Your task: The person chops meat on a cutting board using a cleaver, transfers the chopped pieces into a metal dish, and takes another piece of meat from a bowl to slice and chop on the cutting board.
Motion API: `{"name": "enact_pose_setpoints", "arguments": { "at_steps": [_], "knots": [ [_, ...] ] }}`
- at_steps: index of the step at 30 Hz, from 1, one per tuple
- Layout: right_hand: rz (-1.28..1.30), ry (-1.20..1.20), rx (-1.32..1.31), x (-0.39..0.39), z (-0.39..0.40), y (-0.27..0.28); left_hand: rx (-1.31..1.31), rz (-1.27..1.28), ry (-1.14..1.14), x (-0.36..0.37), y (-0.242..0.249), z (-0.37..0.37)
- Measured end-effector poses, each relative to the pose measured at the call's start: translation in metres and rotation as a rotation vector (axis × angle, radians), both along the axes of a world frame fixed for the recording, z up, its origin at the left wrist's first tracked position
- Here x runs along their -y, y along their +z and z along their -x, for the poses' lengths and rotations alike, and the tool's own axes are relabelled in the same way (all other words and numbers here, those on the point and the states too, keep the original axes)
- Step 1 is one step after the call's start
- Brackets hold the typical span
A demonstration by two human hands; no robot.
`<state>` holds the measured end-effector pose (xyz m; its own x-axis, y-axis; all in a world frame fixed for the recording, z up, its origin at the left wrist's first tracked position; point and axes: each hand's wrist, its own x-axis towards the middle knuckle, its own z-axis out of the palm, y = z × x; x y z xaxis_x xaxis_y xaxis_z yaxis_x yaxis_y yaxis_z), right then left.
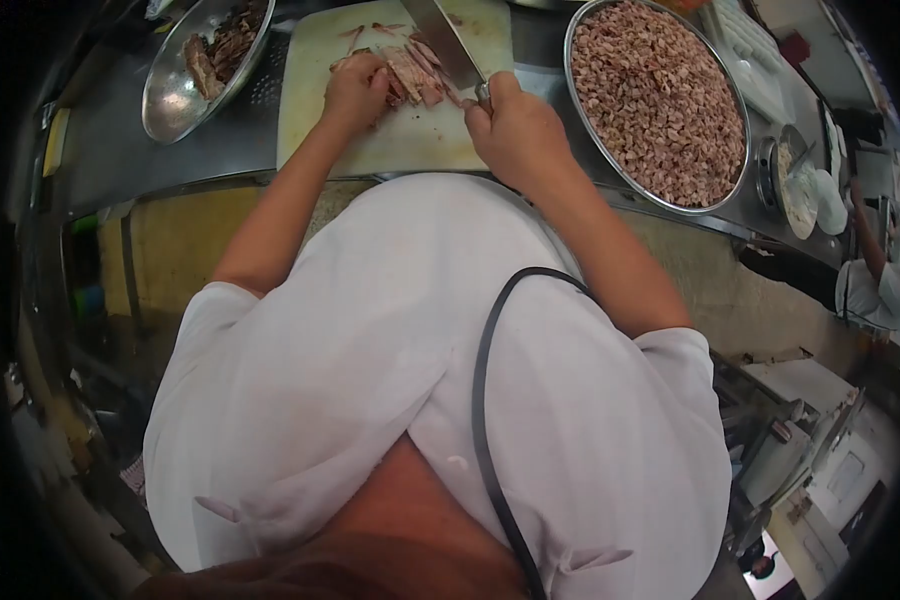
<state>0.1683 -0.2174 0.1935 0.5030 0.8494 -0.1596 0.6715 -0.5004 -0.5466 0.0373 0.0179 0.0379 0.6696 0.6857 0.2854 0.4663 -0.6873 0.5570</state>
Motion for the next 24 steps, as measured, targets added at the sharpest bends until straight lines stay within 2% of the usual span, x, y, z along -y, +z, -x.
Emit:
{"name": "enact_pose_setpoints", "arguments": {
  "at_steps": [2,5,7,11,14,18,20,22,24],
  "knots": [
    [-0.049,-0.024,-0.008,-0.007,0.007,-0.001,0.018,-0.149,-0.086,-0.009,-0.001,0.003],
    [-0.107,-0.015,0.066,-0.018,0.01,-0.043,-0.02,-0.244,-0.191,-0.002,-0.01,-0.001],
    [0.217,0.099,0.089,-0.027,0.005,-0.063,-0.05,-0.25,-0.198,0.013,-0.015,-0.002],
    [0.218,0.095,0.098,-0.036,0.006,-0.07,-0.118,-0.301,-0.18,0.016,-0.015,-0.002],
    [0.176,0.097,0.112,-0.045,0.003,-0.076,-0.07,-0.257,-0.222,0.016,-0.012,0.0],
    [0.106,0.026,0.074,-0.045,0.005,-0.055,0.074,-0.174,-0.273,-0.009,-0.024,0.0],
    [0.086,-0.006,0.068,-0.036,0.016,-0.029,0.217,-0.146,-0.204,-0.02,-0.014,0.007],
    [-0.012,-0.077,0.008,-0.031,0.024,-0.006,0.186,-0.134,-0.174,-0.021,-0.011,0.013],
    [0.002,-0.073,0.006,-0.032,0.029,-0.009,0.159,-0.126,-0.145,-0.02,-0.012,0.015]
  ]
}}
